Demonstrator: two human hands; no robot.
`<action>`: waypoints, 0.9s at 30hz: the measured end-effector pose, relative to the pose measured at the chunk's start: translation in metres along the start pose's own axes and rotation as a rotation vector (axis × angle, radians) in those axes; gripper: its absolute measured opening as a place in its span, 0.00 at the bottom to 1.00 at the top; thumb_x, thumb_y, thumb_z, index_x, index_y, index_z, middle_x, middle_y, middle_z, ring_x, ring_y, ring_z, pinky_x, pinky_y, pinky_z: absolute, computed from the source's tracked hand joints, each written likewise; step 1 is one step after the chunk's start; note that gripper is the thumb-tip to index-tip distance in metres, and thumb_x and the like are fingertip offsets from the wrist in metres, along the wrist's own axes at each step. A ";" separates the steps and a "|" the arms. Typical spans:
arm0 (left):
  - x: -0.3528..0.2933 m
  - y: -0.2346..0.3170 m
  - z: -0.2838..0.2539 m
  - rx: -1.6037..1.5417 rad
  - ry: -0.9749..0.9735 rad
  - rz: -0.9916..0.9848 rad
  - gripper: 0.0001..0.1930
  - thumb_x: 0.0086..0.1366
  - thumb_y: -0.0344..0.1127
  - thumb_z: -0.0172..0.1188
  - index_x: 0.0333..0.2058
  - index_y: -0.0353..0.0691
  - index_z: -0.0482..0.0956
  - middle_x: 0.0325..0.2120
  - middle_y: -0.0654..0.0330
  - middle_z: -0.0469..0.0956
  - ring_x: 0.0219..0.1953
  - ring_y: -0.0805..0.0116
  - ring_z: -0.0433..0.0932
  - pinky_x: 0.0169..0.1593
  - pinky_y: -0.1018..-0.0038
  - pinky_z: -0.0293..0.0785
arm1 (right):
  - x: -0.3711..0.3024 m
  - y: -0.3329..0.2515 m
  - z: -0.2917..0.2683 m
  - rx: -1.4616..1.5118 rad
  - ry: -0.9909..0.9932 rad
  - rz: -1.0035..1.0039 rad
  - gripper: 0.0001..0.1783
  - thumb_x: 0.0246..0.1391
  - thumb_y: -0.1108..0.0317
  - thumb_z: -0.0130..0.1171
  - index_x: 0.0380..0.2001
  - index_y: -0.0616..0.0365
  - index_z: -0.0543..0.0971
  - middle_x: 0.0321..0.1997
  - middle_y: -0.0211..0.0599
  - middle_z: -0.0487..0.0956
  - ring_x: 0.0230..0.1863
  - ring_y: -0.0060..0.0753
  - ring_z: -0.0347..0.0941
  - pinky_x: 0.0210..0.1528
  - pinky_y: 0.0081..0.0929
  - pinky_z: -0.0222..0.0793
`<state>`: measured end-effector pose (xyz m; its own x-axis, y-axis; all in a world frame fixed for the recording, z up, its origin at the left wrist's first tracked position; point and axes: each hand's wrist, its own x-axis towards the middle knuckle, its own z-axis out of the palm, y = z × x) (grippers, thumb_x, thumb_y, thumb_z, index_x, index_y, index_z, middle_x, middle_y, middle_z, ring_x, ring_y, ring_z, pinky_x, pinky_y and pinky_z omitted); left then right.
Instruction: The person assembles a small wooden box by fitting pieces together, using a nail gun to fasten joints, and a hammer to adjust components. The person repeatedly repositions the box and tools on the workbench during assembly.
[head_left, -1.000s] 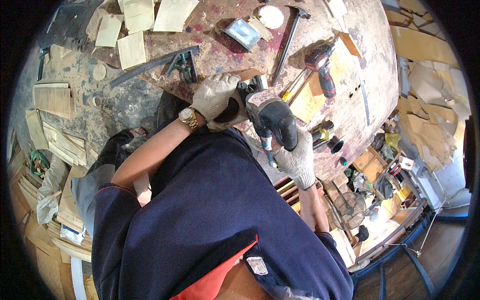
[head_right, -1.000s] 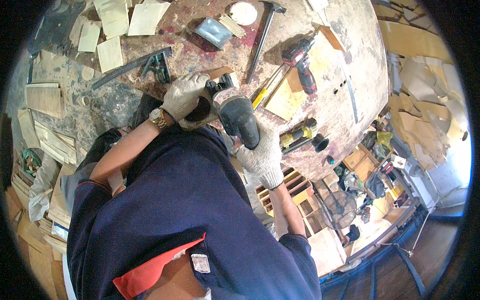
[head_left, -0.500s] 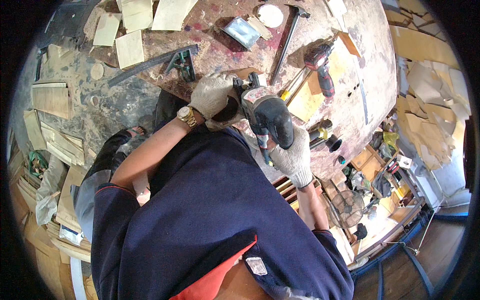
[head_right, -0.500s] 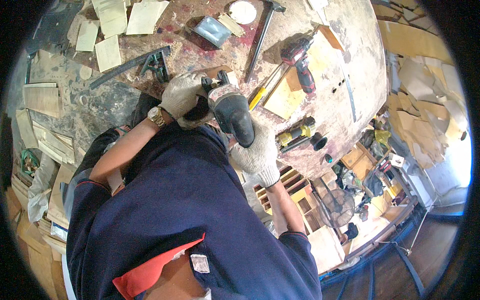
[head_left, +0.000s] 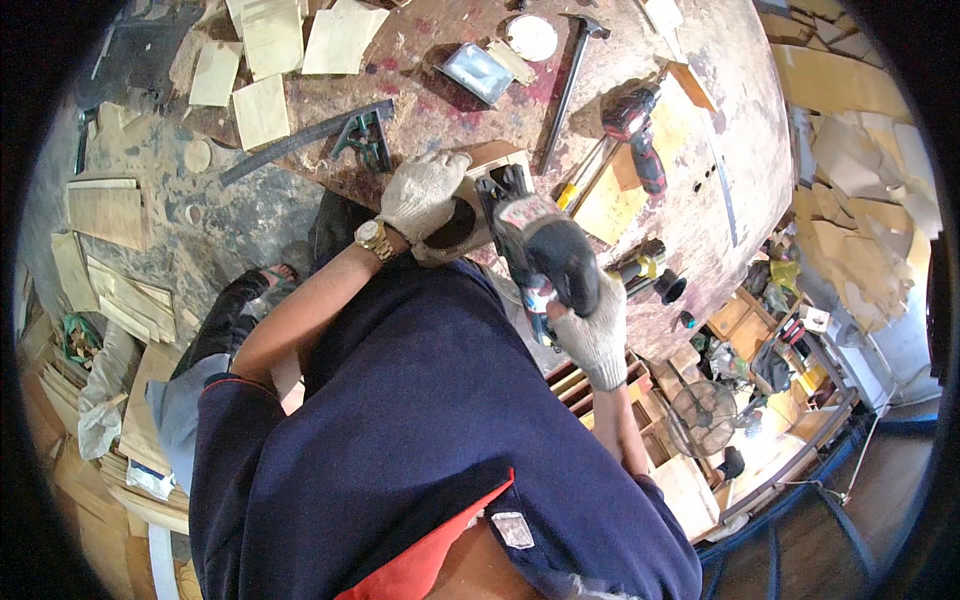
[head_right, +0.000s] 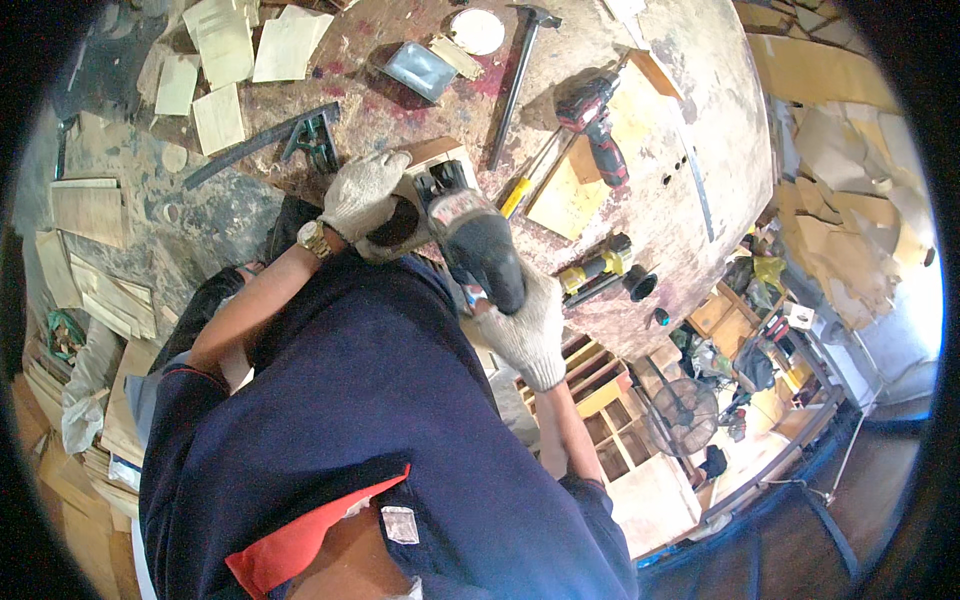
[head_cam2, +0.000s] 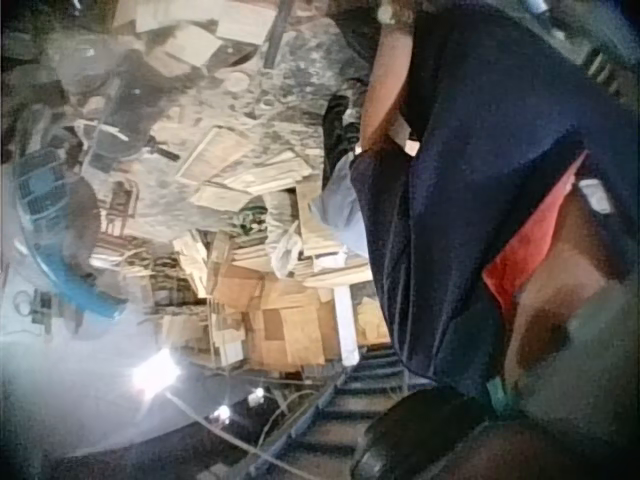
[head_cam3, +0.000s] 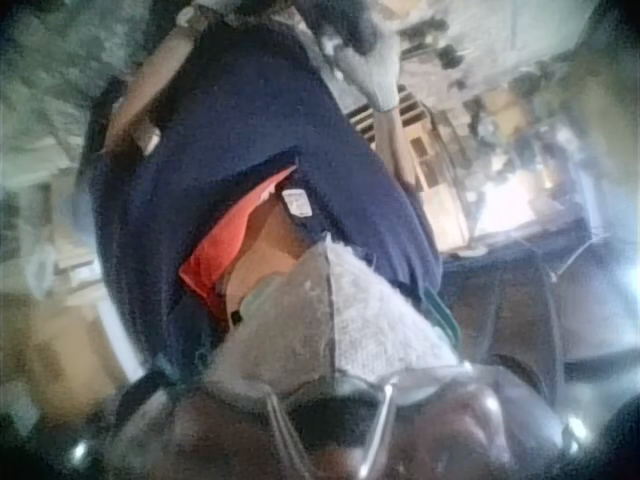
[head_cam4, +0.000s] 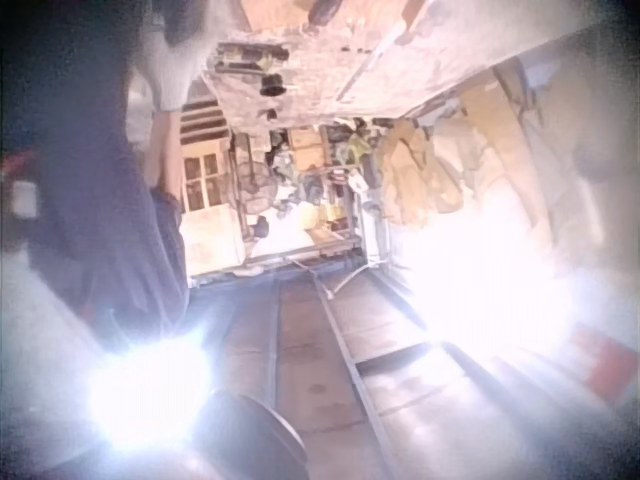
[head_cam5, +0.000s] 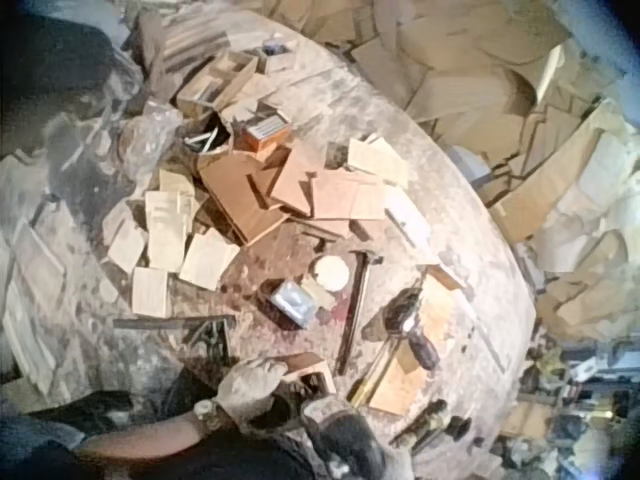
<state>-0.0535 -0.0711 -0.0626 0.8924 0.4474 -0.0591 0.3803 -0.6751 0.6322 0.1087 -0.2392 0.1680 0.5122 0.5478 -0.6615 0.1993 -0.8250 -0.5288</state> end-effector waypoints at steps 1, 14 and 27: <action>0.002 -0.001 -0.003 0.002 -0.143 -0.048 0.26 0.58 0.34 0.66 0.57 0.39 0.79 0.50 0.49 0.84 0.54 0.49 0.84 0.55 0.55 0.82 | -0.008 0.005 -0.003 0.016 0.020 -0.001 0.22 0.46 0.69 0.66 0.47 0.64 0.86 0.34 0.44 0.87 0.37 0.26 0.83 0.43 0.33 0.78; 0.013 0.000 -0.004 -0.125 -0.086 -0.362 0.34 0.60 0.39 0.72 0.61 0.31 0.71 0.54 0.36 0.79 0.57 0.34 0.79 0.60 0.48 0.77 | -0.071 0.167 0.009 1.160 0.638 -0.154 0.26 0.44 0.67 0.70 0.47 0.68 0.78 0.35 0.41 0.81 0.27 0.34 0.77 0.32 0.30 0.73; 0.108 -0.032 -0.065 0.395 0.042 0.048 0.39 0.59 0.36 0.70 0.70 0.47 0.71 0.65 0.52 0.75 0.67 0.46 0.72 0.69 0.55 0.70 | 0.046 0.341 0.047 1.906 0.264 -0.503 0.25 0.53 0.66 0.63 0.53 0.64 0.73 0.47 0.43 0.77 0.33 0.35 0.72 0.41 0.37 0.72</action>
<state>0.0151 0.0374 -0.0389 0.9037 0.4281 -0.0004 0.4101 -0.8655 0.2876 0.1605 -0.4887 -0.0675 0.8291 0.4635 -0.3127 -0.5582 0.6545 -0.5100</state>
